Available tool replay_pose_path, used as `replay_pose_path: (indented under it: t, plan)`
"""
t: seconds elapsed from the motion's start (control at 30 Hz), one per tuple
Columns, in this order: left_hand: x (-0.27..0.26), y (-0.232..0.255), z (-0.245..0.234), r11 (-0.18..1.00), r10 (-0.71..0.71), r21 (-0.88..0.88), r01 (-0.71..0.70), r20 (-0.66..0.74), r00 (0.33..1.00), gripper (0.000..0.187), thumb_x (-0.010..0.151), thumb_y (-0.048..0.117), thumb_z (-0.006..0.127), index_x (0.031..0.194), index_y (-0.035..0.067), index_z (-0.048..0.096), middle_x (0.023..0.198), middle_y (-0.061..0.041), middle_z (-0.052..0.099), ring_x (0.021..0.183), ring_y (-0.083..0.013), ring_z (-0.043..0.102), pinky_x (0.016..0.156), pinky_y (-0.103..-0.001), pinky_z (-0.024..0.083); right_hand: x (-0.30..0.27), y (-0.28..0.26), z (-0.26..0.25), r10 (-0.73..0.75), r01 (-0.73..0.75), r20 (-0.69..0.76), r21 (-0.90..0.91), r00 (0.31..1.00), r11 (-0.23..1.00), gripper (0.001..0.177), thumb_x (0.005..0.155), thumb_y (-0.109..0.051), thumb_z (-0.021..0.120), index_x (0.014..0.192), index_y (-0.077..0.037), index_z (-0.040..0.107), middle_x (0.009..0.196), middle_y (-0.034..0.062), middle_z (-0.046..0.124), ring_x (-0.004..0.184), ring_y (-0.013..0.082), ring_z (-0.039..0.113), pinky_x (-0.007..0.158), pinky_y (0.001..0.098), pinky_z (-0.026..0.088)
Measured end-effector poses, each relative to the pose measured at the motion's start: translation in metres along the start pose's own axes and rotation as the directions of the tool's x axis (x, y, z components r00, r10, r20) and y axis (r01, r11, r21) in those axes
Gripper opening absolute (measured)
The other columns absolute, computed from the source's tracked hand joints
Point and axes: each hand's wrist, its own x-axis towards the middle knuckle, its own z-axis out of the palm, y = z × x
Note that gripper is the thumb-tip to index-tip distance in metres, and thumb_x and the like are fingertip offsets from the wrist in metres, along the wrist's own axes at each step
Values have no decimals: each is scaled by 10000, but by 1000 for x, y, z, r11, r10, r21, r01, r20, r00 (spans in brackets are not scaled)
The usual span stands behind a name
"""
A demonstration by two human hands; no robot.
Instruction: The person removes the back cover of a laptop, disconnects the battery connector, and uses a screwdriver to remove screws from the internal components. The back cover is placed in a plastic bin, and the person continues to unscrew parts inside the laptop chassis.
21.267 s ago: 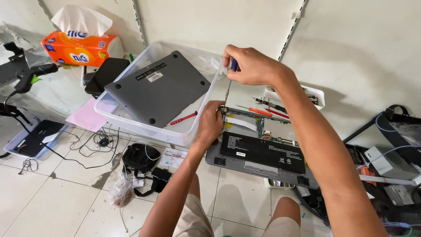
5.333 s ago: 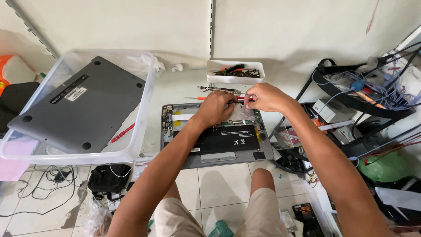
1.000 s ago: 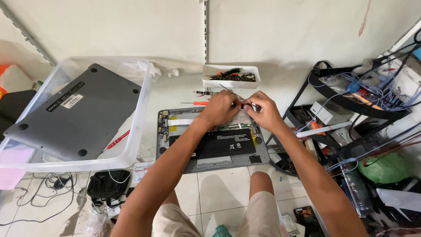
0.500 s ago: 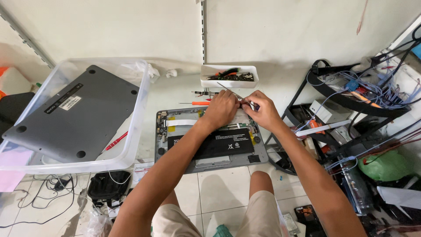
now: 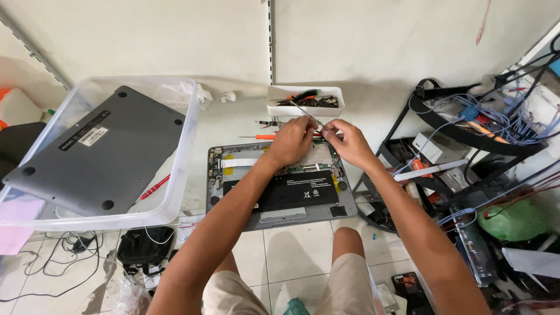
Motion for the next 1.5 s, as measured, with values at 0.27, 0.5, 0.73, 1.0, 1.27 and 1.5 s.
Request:
replay_pose_path:
  t: [0.27, 0.5, 0.73, 1.0, 1.27, 1.5]
  plan:
    - [-7, 9, -18, 997, -73, -28, 73, -13, 997, 236, 910, 134, 489, 1139, 110, 543, 834, -132, 690, 892, -362, 677, 819, -479, 536, -3, 6, 0, 99, -85, -80, 160, 992, 983, 157, 921, -75, 650, 1077, -60, 666, 764, 88, 571, 668, 160, 621, 627, 321, 537]
    - [1, -2, -35, 972, 50, 234, -21, -118, 992, 188, 900, 145, 561, 1082, 111, 596, 841, -130, 691, 849, -345, 684, 783, -461, 548, -12, 5, -4, -22, 24, -206, 6, 978, 1000, 302, 988, -77, 410, 1130, -90, 675, 851, 96, 522, 723, 217, 549, 683, 333, 464]
    - [-69, 3, -132, 981, -104, 146, 125, -143, 984, 183, 928, 127, 550, 1076, 87, 650, 921, -161, 689, 928, -367, 664, 833, -469, 527, -47, 1, -19, -97, 39, -155, -339, 983, 940, 227, 969, -1, 528, 1129, -26, 687, 877, 152, 534, 793, 342, 603, 743, 400, 482]
    - [-164, 18, -139, 947, -312, -8, 321, -256, 915, 356, 925, -13, 455, 1264, 1, 563, 1163, -238, 620, 1109, -447, 590, 997, -511, 448, -70, 6, -4, -20, -122, -226, -597, 974, 793, 138, 948, -165, 608, 1034, -147, 714, 827, 48, 603, 806, 271, 647, 736, 377, 524]
    - [-190, 15, -134, 892, -448, -241, 382, -366, 816, 461, 897, -103, 368, 1348, -73, 457, 1212, -337, 558, 1169, -510, 545, 1007, -537, 453, -77, 13, 0, -78, -114, -286, -597, 955, 794, 130, 896, -212, 697, 1024, -190, 705, 812, 28, 600, 828, 259, 635, 775, 377, 525]
    - [-183, 23, -137, 830, -556, -262, 492, -327, 764, 459, 913, -107, 385, 1358, -59, 487, 1268, -261, 573, 1218, -419, 571, 1029, -484, 464, -75, 7, -2, -18, -107, -230, -522, 973, 846, 126, 905, -171, 663, 1021, -143, 701, 807, 80, 593, 826, 316, 634, 765, 417, 511]
